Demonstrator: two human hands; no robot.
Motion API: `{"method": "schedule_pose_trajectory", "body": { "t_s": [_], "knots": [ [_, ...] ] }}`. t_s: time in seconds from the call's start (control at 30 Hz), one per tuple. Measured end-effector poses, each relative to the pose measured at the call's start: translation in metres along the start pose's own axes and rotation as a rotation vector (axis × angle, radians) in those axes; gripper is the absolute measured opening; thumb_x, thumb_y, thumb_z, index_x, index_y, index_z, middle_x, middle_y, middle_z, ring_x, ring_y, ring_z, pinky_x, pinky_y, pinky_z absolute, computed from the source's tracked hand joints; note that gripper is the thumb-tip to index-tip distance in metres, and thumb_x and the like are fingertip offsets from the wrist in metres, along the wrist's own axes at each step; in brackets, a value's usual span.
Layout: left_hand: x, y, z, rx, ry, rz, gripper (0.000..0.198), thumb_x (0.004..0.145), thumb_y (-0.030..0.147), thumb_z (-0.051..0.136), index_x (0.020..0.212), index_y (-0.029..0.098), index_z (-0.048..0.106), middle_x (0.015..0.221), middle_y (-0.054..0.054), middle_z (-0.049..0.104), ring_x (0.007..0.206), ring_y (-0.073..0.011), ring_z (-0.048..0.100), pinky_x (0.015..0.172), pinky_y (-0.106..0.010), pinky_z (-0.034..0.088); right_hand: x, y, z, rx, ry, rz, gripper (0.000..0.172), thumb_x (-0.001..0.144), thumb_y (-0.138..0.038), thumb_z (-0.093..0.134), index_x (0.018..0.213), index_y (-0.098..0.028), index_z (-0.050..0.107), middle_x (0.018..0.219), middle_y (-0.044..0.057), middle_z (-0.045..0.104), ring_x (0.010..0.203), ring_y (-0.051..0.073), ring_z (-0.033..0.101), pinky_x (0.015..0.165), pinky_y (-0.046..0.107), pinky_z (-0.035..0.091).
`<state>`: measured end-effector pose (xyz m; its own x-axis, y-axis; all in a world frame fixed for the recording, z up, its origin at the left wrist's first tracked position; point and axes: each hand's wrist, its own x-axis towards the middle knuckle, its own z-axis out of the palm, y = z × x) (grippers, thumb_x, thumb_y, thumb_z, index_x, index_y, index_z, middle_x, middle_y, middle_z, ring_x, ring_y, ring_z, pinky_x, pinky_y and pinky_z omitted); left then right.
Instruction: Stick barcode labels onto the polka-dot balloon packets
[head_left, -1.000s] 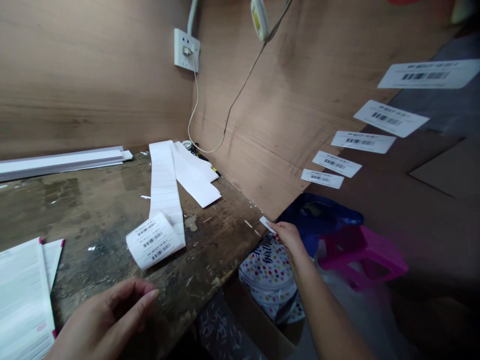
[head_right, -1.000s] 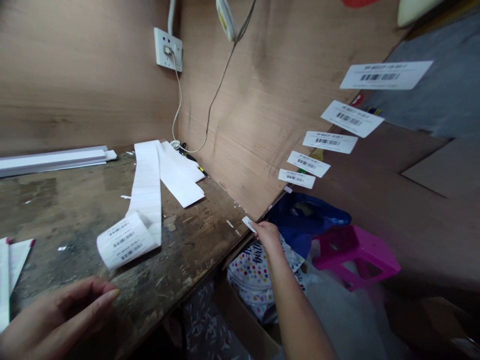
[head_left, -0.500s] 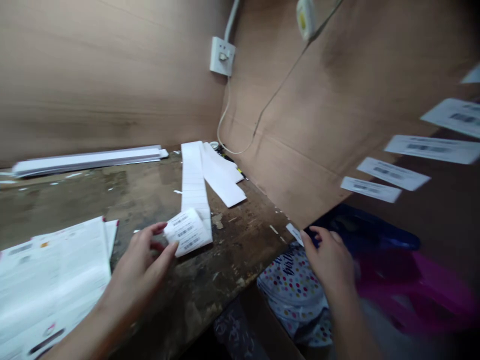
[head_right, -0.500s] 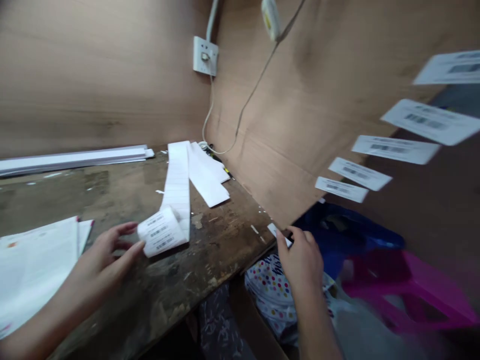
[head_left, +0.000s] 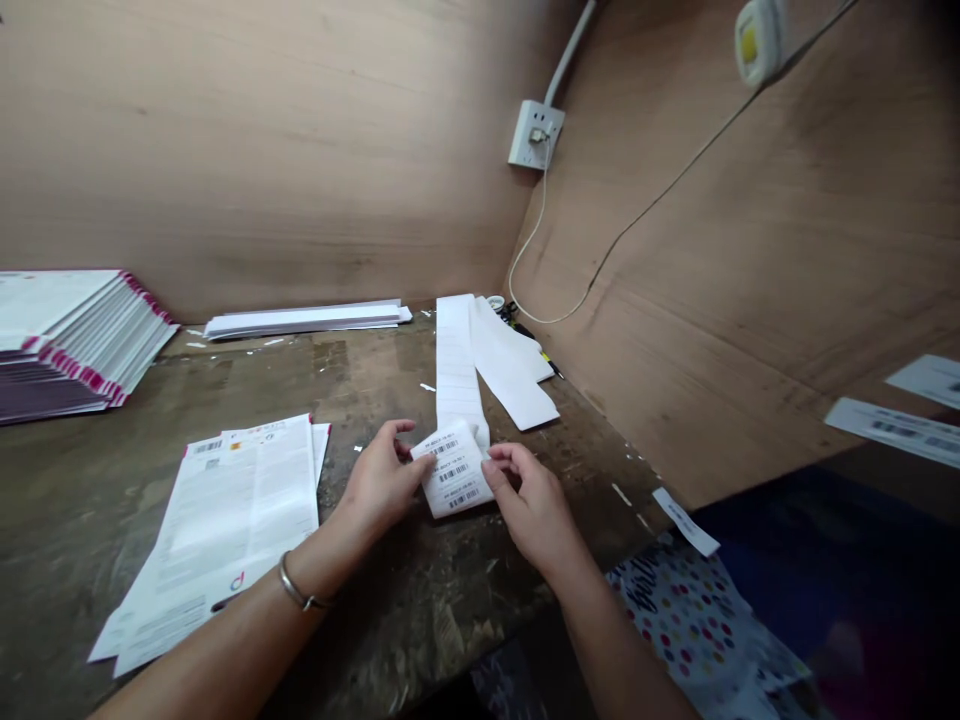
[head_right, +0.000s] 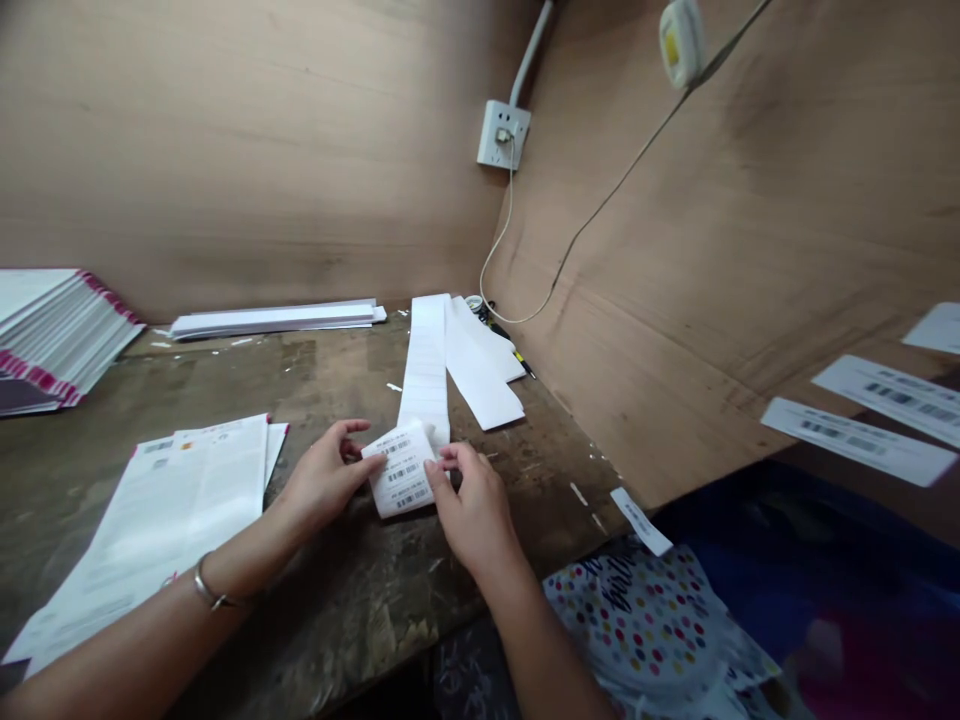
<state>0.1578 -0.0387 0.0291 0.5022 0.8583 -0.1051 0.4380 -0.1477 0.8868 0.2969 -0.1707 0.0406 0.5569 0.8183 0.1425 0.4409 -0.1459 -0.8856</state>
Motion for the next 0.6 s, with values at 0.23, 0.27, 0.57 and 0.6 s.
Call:
{"method": "schedule_pose_trajectory", "body": {
  "t_s": [0.23,0.27,0.57,0.6],
  "knots": [
    [-0.045,0.000,-0.004,-0.004,0.016,0.633,0.022,0.086,0.019,0.051,0.107,0.025,0.051,0.095,-0.001,0.062,0.086,-0.0138,0.059,0.078,-0.024,0.046,0.012,0.000,-0.010,0.339,-0.286,-0.004,0.053,0.082,-0.063,0.049,0.095,-0.015,0.066,0.087,0.007,0.070,0.079,0.022,0.064,0.073,0.033,0.050],
    [-0.050,-0.002,-0.005,0.037,0.012,0.706,0.025,0.086,0.016,0.051,0.108,0.026,0.050,0.097,-0.001,0.062,0.088,-0.0134,0.060,0.078,-0.024,0.046,0.012,0.001,-0.012,0.375,-0.290,-0.005,0.056,0.082,-0.066,0.048,0.098,-0.015,0.066,0.090,0.008,0.070,0.080,0.023,0.064,0.075,0.034,0.050],
    [-0.058,0.006,-0.005,-0.258,-0.064,0.406,0.053,0.079,0.024,0.065,0.122,0.026,0.036,0.100,-0.001,0.062,0.096,-0.0166,0.060,0.085,-0.029,0.047,0.003,-0.024,-0.017,0.731,-0.224,0.117,0.032,0.071,-0.036,0.076,0.097,-0.019,0.069,0.089,0.004,0.072,0.078,0.017,0.065,0.071,0.027,0.051],
    [-0.057,0.009,-0.006,-0.279,-0.117,0.365,0.046,0.079,0.027,0.065,0.118,0.025,0.041,0.100,-0.002,0.063,0.097,-0.0178,0.060,0.084,-0.029,0.047,0.004,-0.027,-0.015,0.757,-0.157,0.115,0.027,0.070,-0.031,0.076,0.094,-0.021,0.069,0.087,0.002,0.072,0.077,0.016,0.065,0.073,0.027,0.052]
  ]
}}
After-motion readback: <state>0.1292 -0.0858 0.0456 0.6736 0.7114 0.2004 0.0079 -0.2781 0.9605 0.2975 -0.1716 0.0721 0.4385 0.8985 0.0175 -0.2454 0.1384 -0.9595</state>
